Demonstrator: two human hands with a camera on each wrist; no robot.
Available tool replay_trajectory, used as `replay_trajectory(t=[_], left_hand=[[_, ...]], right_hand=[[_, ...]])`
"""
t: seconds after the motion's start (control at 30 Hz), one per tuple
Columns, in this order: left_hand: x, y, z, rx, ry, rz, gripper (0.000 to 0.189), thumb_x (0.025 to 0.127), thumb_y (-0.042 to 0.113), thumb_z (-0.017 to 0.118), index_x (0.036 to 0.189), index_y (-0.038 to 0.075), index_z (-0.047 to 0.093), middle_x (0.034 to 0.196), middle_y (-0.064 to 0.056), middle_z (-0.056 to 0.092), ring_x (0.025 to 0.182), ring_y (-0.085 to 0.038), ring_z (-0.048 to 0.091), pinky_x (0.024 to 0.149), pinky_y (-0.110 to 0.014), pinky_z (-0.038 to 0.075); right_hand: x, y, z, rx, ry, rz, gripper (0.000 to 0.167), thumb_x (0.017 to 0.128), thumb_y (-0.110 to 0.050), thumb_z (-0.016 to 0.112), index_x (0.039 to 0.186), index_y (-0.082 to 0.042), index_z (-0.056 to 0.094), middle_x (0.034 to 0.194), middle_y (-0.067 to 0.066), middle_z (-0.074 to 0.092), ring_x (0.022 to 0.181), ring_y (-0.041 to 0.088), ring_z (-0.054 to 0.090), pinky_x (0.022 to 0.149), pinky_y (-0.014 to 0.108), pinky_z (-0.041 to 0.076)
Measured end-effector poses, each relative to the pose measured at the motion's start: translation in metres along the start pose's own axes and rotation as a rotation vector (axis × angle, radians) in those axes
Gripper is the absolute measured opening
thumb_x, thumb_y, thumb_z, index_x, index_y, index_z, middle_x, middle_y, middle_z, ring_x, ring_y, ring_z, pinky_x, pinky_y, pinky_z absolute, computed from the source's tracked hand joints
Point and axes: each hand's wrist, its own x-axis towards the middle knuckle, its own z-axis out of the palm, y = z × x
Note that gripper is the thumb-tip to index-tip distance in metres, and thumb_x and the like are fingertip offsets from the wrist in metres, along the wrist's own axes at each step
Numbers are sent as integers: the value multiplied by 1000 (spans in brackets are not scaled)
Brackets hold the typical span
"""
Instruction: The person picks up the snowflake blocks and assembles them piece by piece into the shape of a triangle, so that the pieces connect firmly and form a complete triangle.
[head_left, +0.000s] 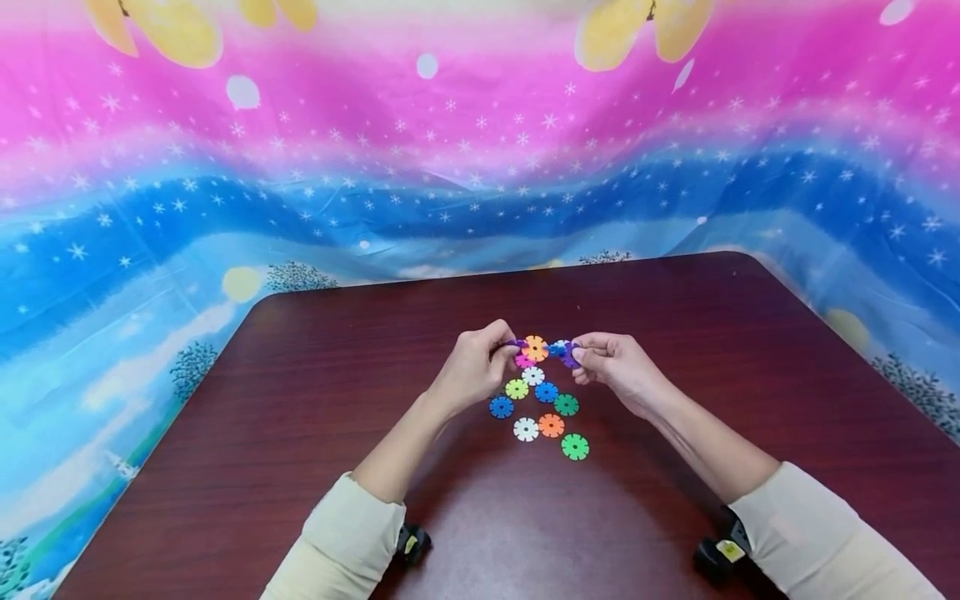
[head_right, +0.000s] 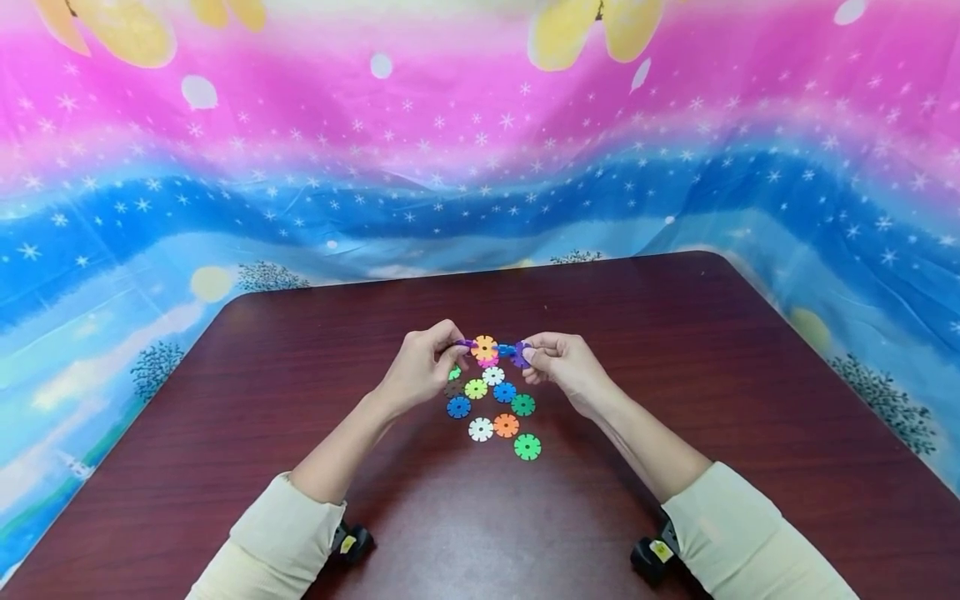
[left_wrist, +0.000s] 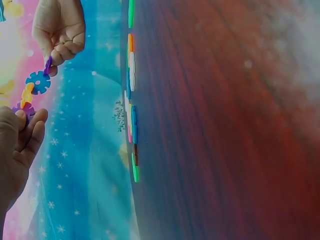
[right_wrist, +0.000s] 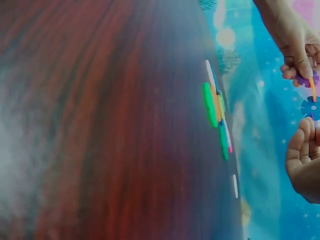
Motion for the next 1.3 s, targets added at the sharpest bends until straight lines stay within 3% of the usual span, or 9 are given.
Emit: replay_trajectory(t=[0.17,0.33,0.57,0.77,0.87,1.0,1.13,1.3], left_hand=[[0,-1,2,6,-5,-20,8,89,0,58,83,3,54,67,1,59,58,-9,57,54,-19,48],[1,-3,2,7,-3,-36,10,90,1,57,83,6,52,67,-3,61,58,-9,56,53,-20,48],[4,-2,-5,40,-48,-66,3,92,6,56,90,4,54,76,-7,62,61,-12,54,56,-21,46],[7,1,-9,123,-37,-120,21,88,15,63,105,6,55,96,-3,62,82,-13,58,73,-24,49],[10,5,-8,157,-41,-82,31,86,18,66,112,5,56,106,-4,61,94,-13,58,82,-25,48],[12,9,-3,168,-93,-2,32,85,19,68,113,5,58,107,-5,61,91,-11,57,79,-20,48],[12,10,1,128,-127,-17,24,84,17,69,105,7,62,99,-1,63,86,-8,57,75,-16,47],[9,8,1,64,-119,-11,12,84,13,68,95,9,64,88,2,63,74,-7,54,68,-17,47]], right_hand=[[0,3,0,63,-16,8,19,93,-1,51,107,12,54,73,1,65,64,10,62,68,24,52],[3,2,0,13,-16,4,23,93,-1,51,109,15,52,74,3,64,66,11,62,69,25,52],[5,-14,-4,-50,-55,33,21,93,0,50,107,16,50,74,6,62,67,12,60,67,25,52],[5,-26,-7,-125,-67,54,25,93,-3,52,109,16,50,75,8,62,66,14,61,67,26,52],[6,-26,-5,-147,-85,62,26,92,-4,53,109,16,51,75,9,63,65,15,61,67,27,52],[7,-24,4,-151,-122,60,25,92,-4,54,109,15,52,74,10,63,64,15,60,67,28,53],[10,-22,12,-137,-153,59,25,92,-4,54,109,15,53,75,12,62,64,15,59,68,30,53],[12,-22,17,-125,-156,73,25,93,-5,54,109,14,54,76,13,62,64,17,58,69,33,53]])
